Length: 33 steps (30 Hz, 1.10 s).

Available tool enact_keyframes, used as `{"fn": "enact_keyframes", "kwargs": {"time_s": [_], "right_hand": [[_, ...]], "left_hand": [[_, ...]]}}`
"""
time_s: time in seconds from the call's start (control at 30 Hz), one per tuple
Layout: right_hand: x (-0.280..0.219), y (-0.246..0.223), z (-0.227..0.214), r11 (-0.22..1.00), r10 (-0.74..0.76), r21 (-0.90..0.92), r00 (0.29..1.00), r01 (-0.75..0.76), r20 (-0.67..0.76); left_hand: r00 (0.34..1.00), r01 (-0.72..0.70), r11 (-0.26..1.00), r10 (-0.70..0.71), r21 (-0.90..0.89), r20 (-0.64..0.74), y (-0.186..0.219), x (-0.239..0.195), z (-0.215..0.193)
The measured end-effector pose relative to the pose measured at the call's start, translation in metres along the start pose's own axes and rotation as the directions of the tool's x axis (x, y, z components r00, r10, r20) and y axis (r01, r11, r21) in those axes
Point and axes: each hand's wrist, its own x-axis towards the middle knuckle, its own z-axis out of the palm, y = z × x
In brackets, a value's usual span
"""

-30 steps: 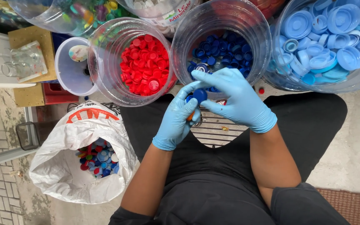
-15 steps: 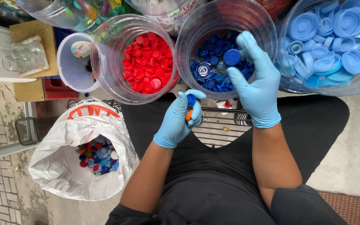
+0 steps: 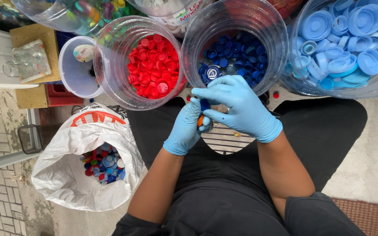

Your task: The person sits on the floor and sorts plastic bottle caps from a white sack into several large clear containers by color. They pick up caps, separate them, and place them into containers holding red, blue, and light blue caps.

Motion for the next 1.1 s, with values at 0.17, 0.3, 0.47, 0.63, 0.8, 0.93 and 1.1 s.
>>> {"fn": "enact_keyframes", "kwargs": {"time_s": [0.17, 0.3, 0.47, 0.63, 0.8, 0.93, 1.1], "right_hand": [[0.011, -0.011, -0.005, 0.988, 0.044, 0.157, 0.973, -0.008, -0.228], [0.003, 0.005, -0.001, 0.949, 0.242, 0.299, 0.842, -0.102, -0.483], [-0.006, 0.016, -0.004, 0.935, 0.304, 0.336, 0.751, -0.116, -0.587], [-0.002, 0.009, -0.008, 0.897, 0.401, 0.373, 0.789, -0.236, -0.464], [0.001, 0.004, -0.012, 0.874, 0.462, 0.344, 0.806, -0.343, -0.37], [0.0, 0.011, -0.013, 0.889, 0.403, 0.362, 0.854, -0.28, -0.328], [0.004, -0.002, -0.014, 0.91, 0.253, 0.374, 0.954, -0.18, -0.157]], "left_hand": [[0.994, 0.048, 0.997, -0.042, -0.06, 0.097, 0.008, -0.001, 0.003], [0.996, 0.011, 0.989, 0.003, -0.15, 0.089, 0.0, 0.003, -0.004], [0.991, -0.075, 0.989, 0.088, -0.128, 0.096, -0.009, 0.005, -0.009], [0.99, -0.133, 0.991, 0.134, -0.03, 0.043, -0.014, 0.007, -0.008], [0.988, -0.147, 0.989, 0.145, 0.03, 0.058, -0.01, 0.007, -0.006], [0.989, -0.14, 0.99, 0.141, -0.019, 0.047, -0.011, 0.01, -0.005], [0.993, -0.117, 0.993, 0.116, -0.036, -0.021, -0.001, 0.01, 0.001]]}}
